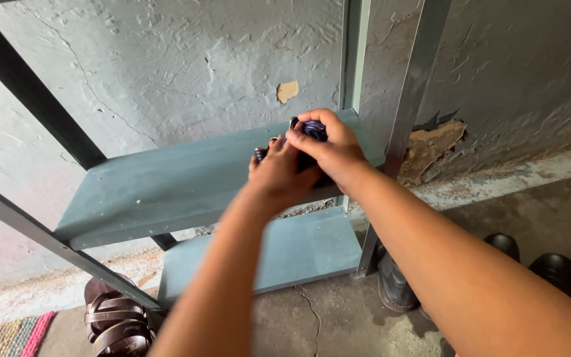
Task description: The person wipes the shelves of a metal shoe rack with a cloth, then picks up a black shoe and wipes it thoroughly with the same cloth. The person is sitting on the floor during the task.
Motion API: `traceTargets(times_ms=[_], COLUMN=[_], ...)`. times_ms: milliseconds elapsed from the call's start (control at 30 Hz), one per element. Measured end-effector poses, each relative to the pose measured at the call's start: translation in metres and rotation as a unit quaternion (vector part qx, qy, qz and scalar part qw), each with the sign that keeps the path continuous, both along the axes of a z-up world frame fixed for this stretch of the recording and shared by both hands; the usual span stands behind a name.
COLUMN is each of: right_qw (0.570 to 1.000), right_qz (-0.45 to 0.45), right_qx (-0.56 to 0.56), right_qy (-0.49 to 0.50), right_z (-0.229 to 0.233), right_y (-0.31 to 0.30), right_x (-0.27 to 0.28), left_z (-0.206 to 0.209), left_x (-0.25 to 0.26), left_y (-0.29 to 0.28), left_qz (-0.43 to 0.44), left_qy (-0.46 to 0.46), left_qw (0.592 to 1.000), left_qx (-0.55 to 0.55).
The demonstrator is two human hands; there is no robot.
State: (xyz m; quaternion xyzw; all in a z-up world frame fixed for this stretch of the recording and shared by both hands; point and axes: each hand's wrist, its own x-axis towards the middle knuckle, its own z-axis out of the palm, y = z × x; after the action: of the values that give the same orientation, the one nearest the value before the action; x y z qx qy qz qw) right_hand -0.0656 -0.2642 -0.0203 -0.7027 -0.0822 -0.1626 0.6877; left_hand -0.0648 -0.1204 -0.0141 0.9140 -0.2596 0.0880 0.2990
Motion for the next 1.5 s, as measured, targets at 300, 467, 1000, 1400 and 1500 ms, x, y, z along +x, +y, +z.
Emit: traceTargets(times_ms=[300, 467, 1000, 1400, 1500], right_qw=[0.987, 0.964, 0.793, 0.77, 0.738], right_qz=[-0.02, -0.069, 0.003, -0.296, -0.338], right_qx=[-0.156, -0.208, -0.609, -0.565, -0.573], right_qy=[-0.045, -0.149, 0.011, 0.005, 0.107], right_z=[-0.001, -0.008, 0.053, -0.008, 0.001], right_y=[0.008, 0.011, 0.137, 0.012, 0.009], right_x=[0.009, 0.006, -0.036, 0.062, 0.037], left_z=[0.005, 0.001, 0.008, 0.011, 0.003], left_x=[0.035, 0.032, 0.014, 0.002, 0.003], left_y=[0.136, 0.147, 0.152, 0.148, 0.146], left_qz=[0.039, 0.156, 0.158, 0.245, 0.241], left_qy=[0.01, 0.005, 0.015, -0.131, -0.159], left_qw=[0.958, 0.958, 0.954, 0.948, 0.952], left_qx=[-0.284, -0.239, -0.256, -0.155, -0.105])
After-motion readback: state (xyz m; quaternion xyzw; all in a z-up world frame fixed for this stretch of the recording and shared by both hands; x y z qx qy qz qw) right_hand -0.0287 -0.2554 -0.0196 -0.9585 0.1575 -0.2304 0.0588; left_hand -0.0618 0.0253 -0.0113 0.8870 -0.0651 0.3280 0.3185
